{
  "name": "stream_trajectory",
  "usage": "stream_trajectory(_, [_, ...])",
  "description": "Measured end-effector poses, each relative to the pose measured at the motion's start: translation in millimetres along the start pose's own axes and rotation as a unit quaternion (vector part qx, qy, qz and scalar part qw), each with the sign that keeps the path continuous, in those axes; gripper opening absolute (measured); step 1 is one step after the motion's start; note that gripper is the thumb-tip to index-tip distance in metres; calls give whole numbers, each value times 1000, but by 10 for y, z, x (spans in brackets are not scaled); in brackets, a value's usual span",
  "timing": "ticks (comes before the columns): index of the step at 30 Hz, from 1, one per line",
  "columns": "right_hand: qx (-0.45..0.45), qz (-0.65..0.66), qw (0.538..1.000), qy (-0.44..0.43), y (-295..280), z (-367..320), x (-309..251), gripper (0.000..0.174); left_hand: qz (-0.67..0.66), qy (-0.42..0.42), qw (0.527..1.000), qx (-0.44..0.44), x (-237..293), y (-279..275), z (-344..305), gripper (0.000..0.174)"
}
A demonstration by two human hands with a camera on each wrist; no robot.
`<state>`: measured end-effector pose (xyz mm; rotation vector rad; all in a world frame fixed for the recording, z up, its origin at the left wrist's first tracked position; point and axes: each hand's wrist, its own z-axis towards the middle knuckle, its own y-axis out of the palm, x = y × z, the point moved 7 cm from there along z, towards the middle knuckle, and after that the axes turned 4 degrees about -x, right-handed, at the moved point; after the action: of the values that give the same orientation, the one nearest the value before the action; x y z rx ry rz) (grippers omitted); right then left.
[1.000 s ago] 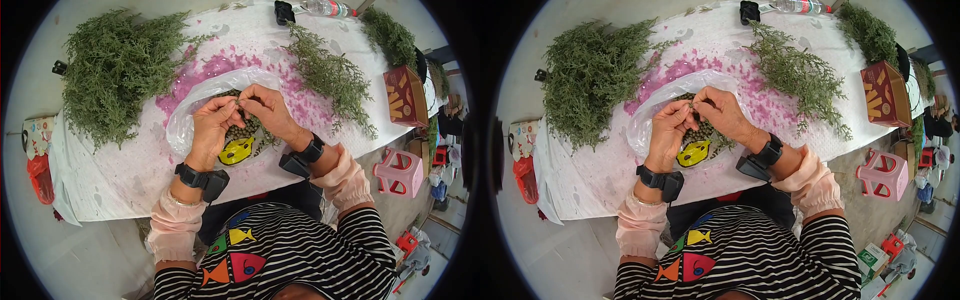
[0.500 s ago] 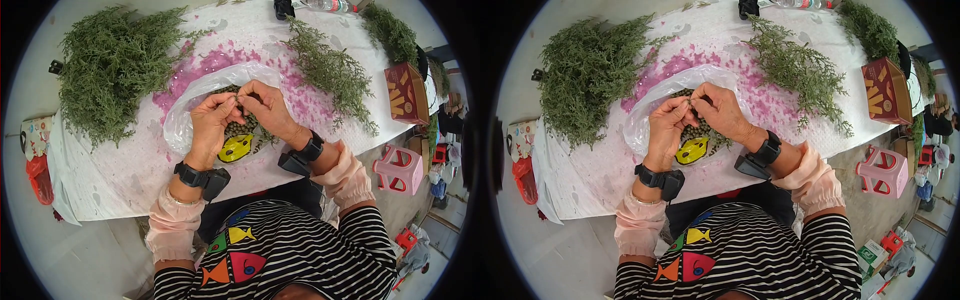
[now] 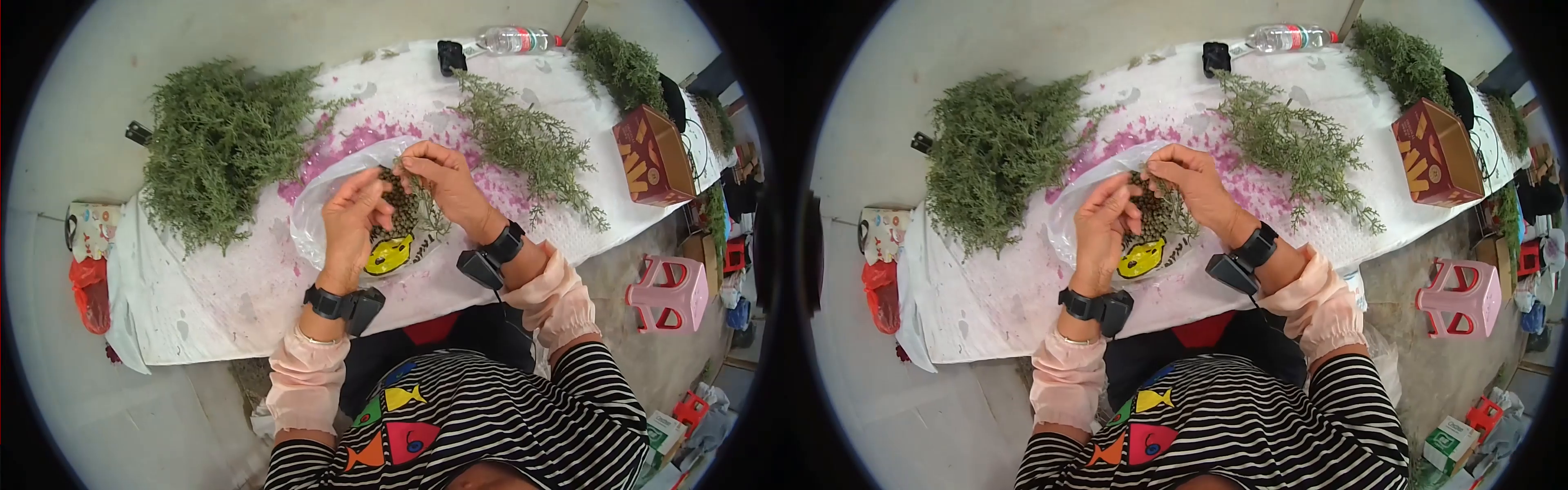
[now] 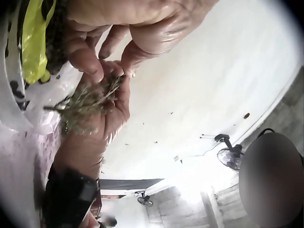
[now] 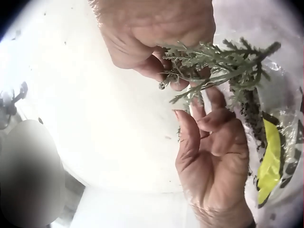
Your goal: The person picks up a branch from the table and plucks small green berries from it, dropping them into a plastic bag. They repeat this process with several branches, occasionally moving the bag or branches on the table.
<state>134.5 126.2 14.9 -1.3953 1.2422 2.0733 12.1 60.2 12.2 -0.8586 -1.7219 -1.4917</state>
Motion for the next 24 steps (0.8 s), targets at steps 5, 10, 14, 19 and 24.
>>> stream_trajectory(5, [43,144,989,-9,17,-16,-144,11,94,-37,995,-19,-47,320,-111,34])
stream_trajectory(10, [50,108,989,-84,151,-151,-455,11,230,30,971,-66,167,635,-180,39])
stream_trajectory(14, [9,-25,987,-157,254,-241,-677,15,137,-16,986,-92,163,730,-242,38])
stream_trajectory(19, [81,-256,940,-211,202,-500,-1229,20,199,82,977,-12,969,459,-202,33])
stream_trajectory(24, [232,-341,881,-230,-469,-788,-1849,28,622,468,628,-16,2684,110,-78,20])
